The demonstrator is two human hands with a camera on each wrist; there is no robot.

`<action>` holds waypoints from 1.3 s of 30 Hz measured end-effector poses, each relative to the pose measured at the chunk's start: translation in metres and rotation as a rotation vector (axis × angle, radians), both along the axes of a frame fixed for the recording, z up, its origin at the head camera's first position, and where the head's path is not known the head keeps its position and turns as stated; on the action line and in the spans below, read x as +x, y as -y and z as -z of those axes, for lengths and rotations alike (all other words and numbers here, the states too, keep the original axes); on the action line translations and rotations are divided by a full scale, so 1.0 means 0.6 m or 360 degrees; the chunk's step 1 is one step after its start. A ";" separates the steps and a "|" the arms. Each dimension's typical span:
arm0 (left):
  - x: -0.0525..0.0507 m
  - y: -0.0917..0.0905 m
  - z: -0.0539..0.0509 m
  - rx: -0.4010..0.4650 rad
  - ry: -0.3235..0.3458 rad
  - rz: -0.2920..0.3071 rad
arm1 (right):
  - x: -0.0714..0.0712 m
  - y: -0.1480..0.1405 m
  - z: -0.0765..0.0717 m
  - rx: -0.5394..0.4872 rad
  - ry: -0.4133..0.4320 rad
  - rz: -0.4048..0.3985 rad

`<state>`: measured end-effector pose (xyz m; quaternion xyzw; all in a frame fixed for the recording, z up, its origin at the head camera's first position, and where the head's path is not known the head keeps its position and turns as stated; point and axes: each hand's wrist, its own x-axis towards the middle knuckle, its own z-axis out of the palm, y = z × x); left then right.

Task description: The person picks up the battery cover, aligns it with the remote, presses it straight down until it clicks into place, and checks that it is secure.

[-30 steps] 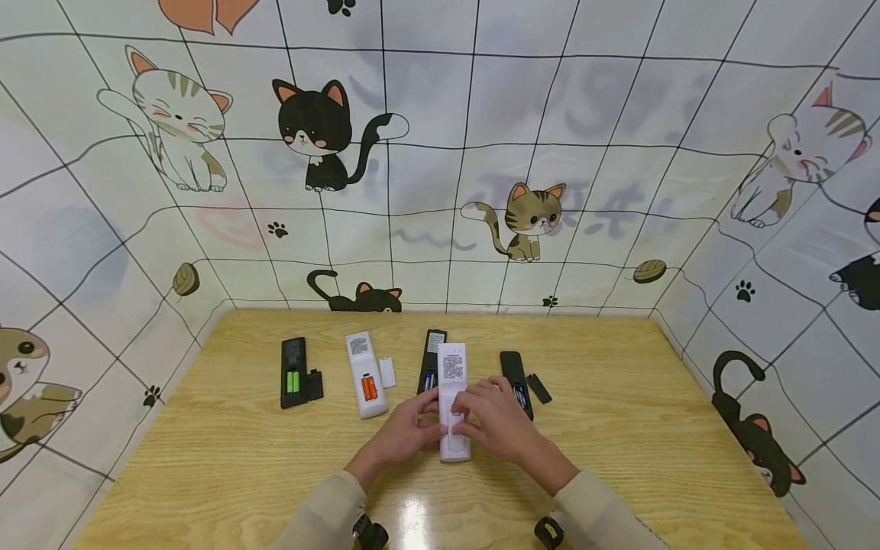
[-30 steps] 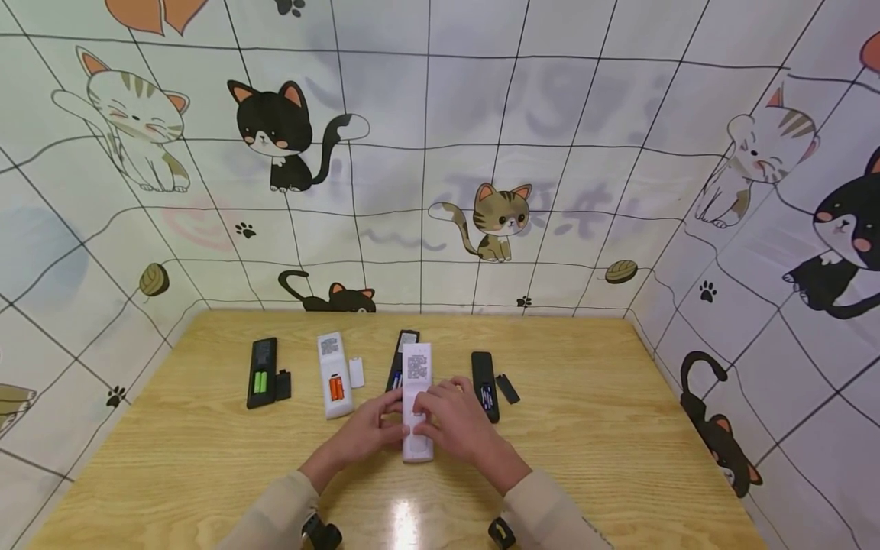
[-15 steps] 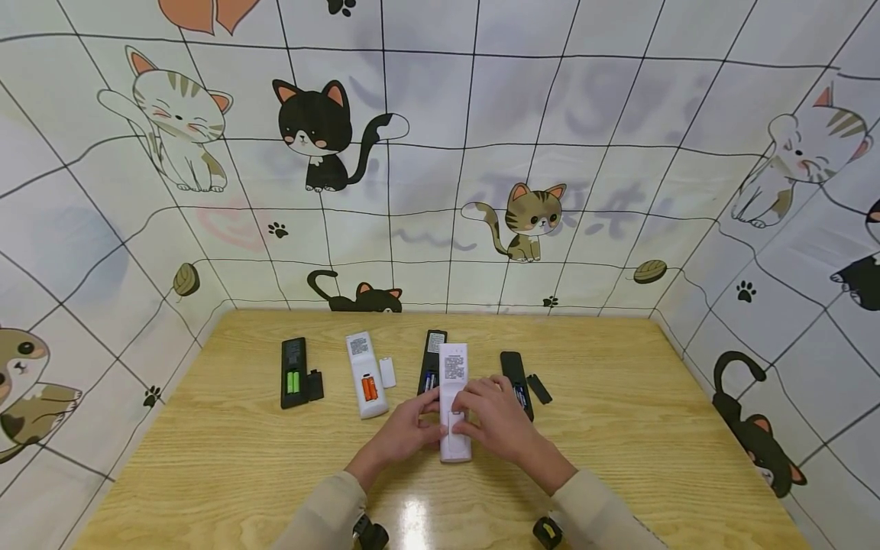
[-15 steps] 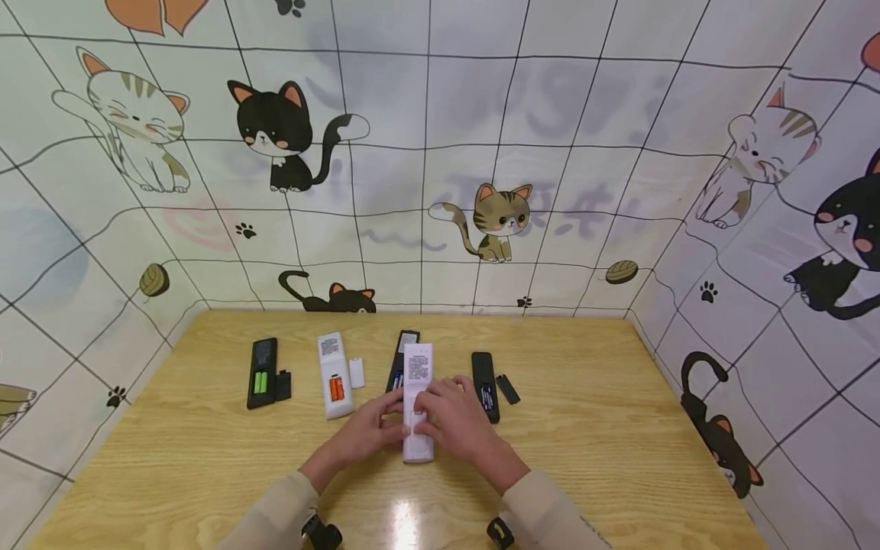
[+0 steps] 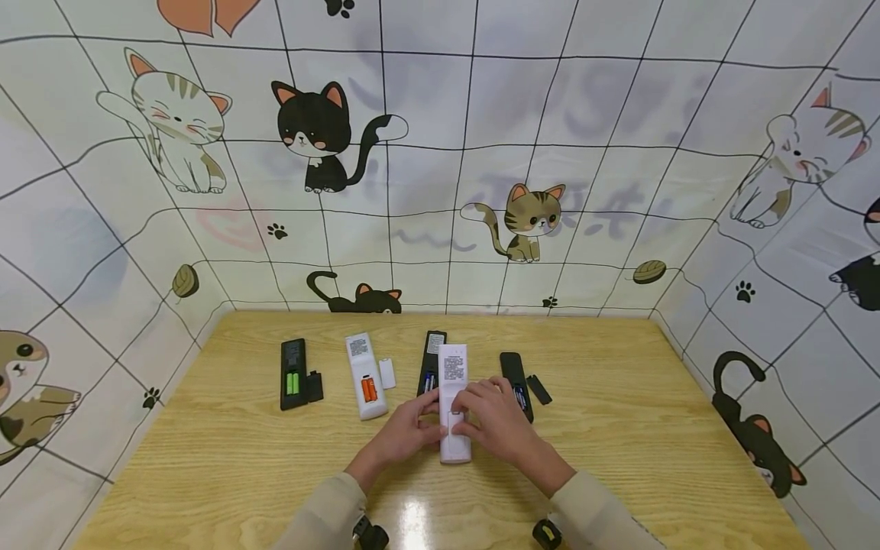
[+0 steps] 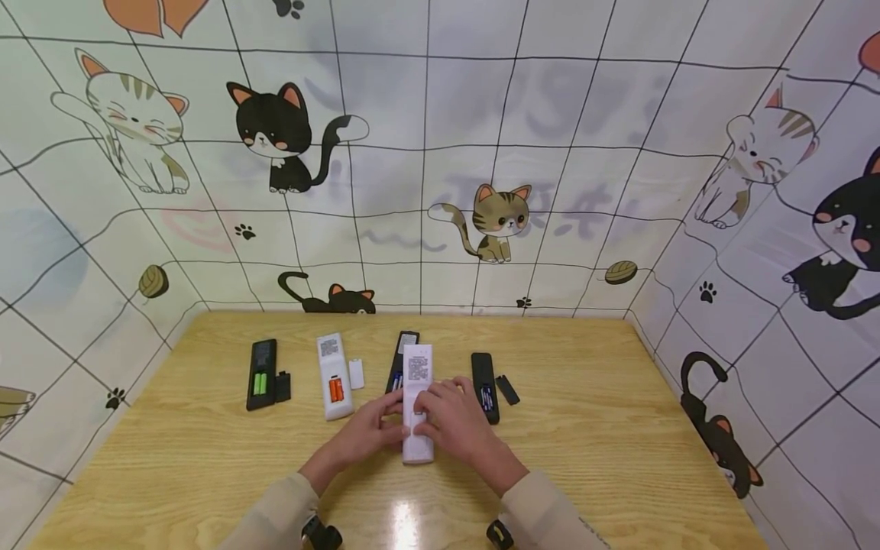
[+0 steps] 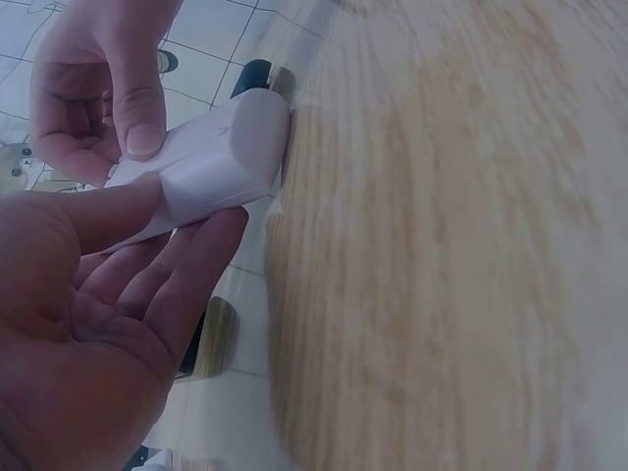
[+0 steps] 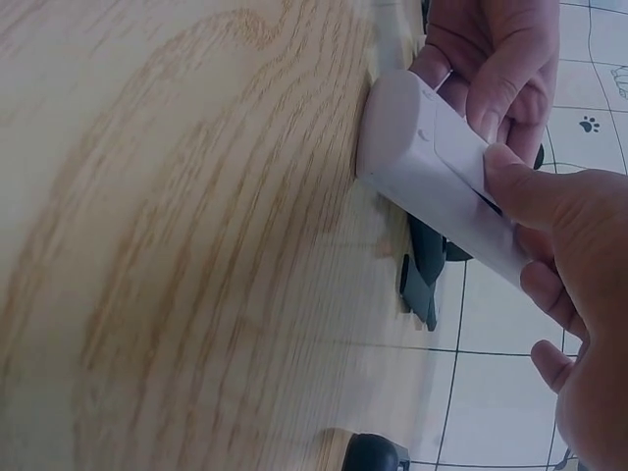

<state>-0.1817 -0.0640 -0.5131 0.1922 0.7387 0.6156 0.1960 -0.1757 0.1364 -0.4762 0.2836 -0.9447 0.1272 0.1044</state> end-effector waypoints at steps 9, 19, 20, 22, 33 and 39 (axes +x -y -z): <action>-0.001 0.002 0.002 -0.0019 -0.0007 0.0004 | 0.002 -0.003 0.001 -0.0001 0.0008 0.0016; 0.002 0.004 0.001 -0.0003 -0.0001 -0.0006 | 0.003 -0.013 0.003 -0.0052 0.0023 0.0265; 0.002 0.004 0.001 -0.0001 -0.0001 -0.0006 | 0.004 -0.013 0.003 -0.0045 0.0040 0.0297; 0.002 0.004 0.002 0.0006 0.0007 -0.0006 | 0.003 -0.014 0.005 -0.0029 0.0075 0.0343; 0.005 0.000 0.000 0.0078 0.0044 0.0022 | -0.001 -0.016 0.017 0.0098 0.0093 0.0354; 0.003 -0.001 0.004 0.0067 0.0032 0.0032 | 0.000 -0.012 0.014 0.0105 0.0159 0.0384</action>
